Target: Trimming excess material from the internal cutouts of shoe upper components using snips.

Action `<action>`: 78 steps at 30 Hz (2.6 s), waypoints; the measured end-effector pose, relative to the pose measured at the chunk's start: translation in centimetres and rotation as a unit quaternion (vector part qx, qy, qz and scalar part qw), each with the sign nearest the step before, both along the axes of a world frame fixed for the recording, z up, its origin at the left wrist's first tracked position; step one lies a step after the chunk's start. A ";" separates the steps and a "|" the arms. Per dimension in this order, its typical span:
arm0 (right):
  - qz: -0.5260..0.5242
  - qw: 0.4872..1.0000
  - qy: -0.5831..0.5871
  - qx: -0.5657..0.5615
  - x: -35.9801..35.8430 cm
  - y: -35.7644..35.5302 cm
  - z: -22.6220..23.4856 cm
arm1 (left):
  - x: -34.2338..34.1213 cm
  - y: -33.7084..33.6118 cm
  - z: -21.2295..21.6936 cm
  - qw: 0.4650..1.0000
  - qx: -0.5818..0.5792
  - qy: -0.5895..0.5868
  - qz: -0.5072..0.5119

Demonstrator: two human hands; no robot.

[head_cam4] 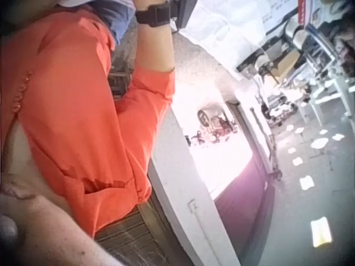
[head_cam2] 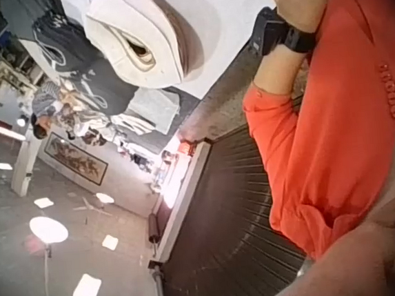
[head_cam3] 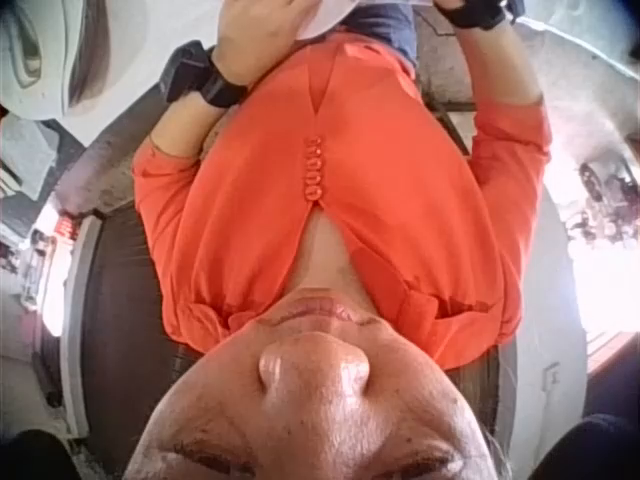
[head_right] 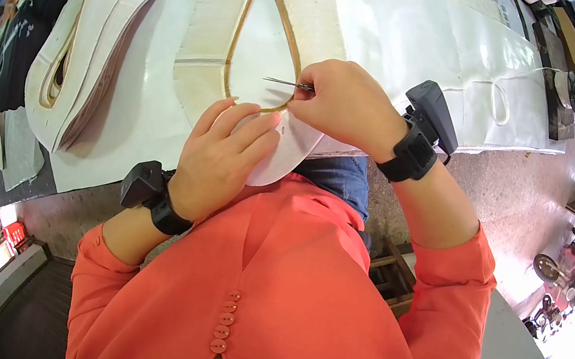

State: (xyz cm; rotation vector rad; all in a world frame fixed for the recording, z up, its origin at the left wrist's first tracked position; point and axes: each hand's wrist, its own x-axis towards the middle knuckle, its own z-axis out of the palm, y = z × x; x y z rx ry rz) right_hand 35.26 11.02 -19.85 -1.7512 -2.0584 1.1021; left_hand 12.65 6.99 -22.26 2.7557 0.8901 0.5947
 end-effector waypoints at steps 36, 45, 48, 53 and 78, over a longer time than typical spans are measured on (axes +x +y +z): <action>0.105 0.995 0.000 0.006 0.2 1.7 -0.3 | 1.1 -0.2 0.9 0.998 -0.026 0.048 0.014; 0.097 0.995 0.014 0.016 0.6 2.4 0.4 | 0.8 -0.8 0.4 0.999 -0.026 0.020 0.029; 0.090 0.996 0.000 -0.003 0.5 2.3 0.5 | 0.8 -0.9 0.2 0.999 -0.023 0.013 0.034; 0.090 0.995 -0.007 -0.027 -0.6 1.4 0.4 | 0.3 -0.9 0.6 0.999 -0.030 0.034 0.020; 0.121 0.991 -0.025 -0.045 0.5 2.4 1.1 | -1.0 -1.8 0.6 0.998 -0.024 0.051 -0.006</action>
